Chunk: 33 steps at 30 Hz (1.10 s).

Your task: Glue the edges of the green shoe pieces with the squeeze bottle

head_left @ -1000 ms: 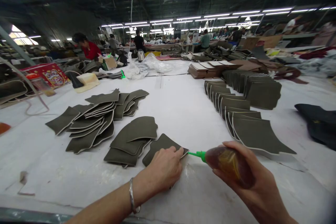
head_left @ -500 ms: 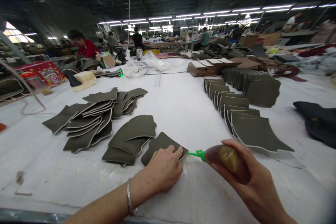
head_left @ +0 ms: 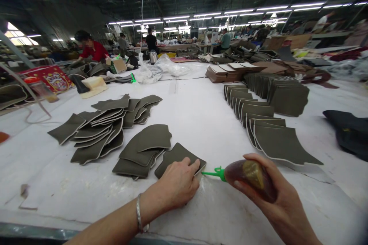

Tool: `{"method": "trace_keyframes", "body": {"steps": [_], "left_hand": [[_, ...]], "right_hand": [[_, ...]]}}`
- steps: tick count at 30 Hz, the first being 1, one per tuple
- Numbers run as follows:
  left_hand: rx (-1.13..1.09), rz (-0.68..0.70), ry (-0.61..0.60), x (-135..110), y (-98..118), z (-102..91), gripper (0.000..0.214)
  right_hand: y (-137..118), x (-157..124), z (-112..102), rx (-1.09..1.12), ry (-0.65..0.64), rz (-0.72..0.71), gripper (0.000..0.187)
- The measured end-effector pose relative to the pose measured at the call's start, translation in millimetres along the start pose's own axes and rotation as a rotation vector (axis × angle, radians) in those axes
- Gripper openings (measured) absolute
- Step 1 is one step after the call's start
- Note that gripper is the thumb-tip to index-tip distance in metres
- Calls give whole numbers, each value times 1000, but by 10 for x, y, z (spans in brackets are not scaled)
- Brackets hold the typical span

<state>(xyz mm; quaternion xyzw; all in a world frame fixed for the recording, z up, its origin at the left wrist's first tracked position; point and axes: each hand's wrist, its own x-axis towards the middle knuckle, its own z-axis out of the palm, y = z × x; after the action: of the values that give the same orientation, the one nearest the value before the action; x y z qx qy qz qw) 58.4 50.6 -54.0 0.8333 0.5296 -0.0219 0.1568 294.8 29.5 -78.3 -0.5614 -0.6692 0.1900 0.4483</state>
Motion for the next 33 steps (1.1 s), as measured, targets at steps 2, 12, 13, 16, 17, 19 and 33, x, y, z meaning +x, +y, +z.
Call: {"method": "trace_keyframes", "body": {"steps": [2,12,13,16,17,19,33], "left_hand": [[-2,-3,-2,-5,-2,-6,38],[-19,-1,13,-24,-21,-1,43],[-23,1,14,-24,-26,-2,43],[-37,11,15,-30,-43,-1,42],[-42,15,16,-33,-47,1,42],[-52,18,21,-41,-50,4,43],[-87,5,17,-64,-54,11,41]], "right_hand": [[1,10,3,-6,43,-16,44],[-3,-65,25,71,-4,58,45],[3,-66,22,61,7,49,45],[3,-87,26,83,-49,70,44],[-5,-101,31,98,-88,68,43],[-28,-132,44,114,-115,63,42],[39,-254,85,77,-99,-8,42]]}}
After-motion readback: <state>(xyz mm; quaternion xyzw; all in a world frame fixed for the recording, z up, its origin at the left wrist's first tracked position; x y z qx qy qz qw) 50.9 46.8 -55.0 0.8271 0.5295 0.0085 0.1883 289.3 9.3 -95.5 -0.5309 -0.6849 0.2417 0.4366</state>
